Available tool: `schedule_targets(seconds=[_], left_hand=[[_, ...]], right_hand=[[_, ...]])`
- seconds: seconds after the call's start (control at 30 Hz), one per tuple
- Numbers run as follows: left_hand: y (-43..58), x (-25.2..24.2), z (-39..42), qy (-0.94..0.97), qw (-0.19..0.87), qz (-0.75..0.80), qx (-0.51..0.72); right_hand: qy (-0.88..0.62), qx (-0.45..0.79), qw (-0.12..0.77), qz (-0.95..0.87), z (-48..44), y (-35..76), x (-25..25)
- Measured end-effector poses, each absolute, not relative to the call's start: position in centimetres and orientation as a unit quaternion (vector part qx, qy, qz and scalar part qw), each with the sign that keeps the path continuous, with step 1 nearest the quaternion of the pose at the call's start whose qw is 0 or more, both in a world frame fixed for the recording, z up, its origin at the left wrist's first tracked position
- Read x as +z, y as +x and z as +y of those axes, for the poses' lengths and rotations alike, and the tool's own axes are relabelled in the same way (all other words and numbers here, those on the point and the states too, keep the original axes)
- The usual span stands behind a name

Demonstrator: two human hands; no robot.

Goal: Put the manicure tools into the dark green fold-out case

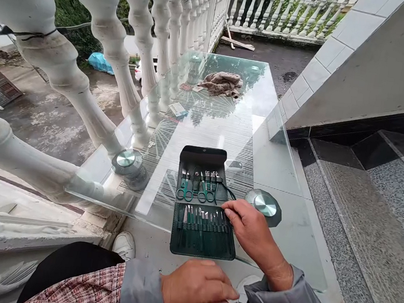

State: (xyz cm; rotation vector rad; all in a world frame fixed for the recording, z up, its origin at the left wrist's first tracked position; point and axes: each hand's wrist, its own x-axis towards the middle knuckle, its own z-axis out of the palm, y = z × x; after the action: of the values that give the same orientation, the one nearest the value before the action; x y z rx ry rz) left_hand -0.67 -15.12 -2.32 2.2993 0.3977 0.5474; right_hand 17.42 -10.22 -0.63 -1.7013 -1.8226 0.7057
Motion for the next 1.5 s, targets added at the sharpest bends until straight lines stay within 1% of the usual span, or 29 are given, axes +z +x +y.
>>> schedule_targets(seconds=[0.03,0.1,0.17,0.23,0.3,0.4,0.47,0.53,0.7,0.93,1.07,1.23,1.37,1.5], left_hand=[[-0.8,-1.9,-14.9,0.908,0.342,0.12,0.212],[-0.9,-1.2,-14.7,0.915,0.325,0.108,0.214],[-0.9,-1.0,-14.6,0.886,0.371,0.149,0.233],[-0.7,-1.3,-14.8,0.843,0.451,0.181,0.229],[-0.5,-1.9,-15.1,0.795,0.538,0.205,0.193],[0.0,-2.8,-15.5,0.637,0.705,0.276,0.142],[0.3,-3.3,-15.8,0.497,0.799,0.304,0.151],[0.7,-3.8,-16.2,0.402,0.841,0.313,0.183],[1.4,-4.9,-17.2,0.254,0.867,0.342,0.258],[1.9,-4.9,-17.3,0.216,0.827,0.395,0.337],[2.1,-5.2,-17.4,0.201,0.805,0.433,0.351],[1.9,-5.3,-17.4,0.214,0.797,0.441,0.354],[1.7,-5.5,-17.3,0.226,0.797,0.436,0.353],[1.7,-5.7,-17.3,0.232,0.796,0.435,0.35]], right_hand=[[-0.63,0.263,0.271,-0.678,-10.2,17.4,-0.6],[-0.629,0.262,0.268,-0.681,-10.3,17.4,-0.7],[-0.631,0.259,0.263,-0.683,-10.3,17.4,-0.7],[-0.632,0.253,0.256,-0.686,-10.3,17.3,-0.7],[-0.632,0.247,0.252,-0.69,-10.3,17.2,-0.8],[-0.631,0.244,0.247,-0.694,-10.3,17.1,-0.8],[-0.632,0.243,0.244,-0.694,-10.3,17.1,-0.9],[-0.633,0.243,0.245,-0.693,-10.4,17.1,-1.0],[-0.634,0.251,0.244,-0.689,-10.4,17.0,-0.9],[-0.628,0.27,0.25,-0.685,-11.0,15.9,-0.5],[-0.616,0.315,0.261,-0.673,-11.2,15.7,-0.4],[-0.627,0.399,0.285,-0.605,-11.3,16.1,-0.3],[-0.624,0.415,0.305,-0.587,-11.3,16.1,-0.2],[-0.623,0.434,0.294,-0.58,-11.0,16.0,0.1]])
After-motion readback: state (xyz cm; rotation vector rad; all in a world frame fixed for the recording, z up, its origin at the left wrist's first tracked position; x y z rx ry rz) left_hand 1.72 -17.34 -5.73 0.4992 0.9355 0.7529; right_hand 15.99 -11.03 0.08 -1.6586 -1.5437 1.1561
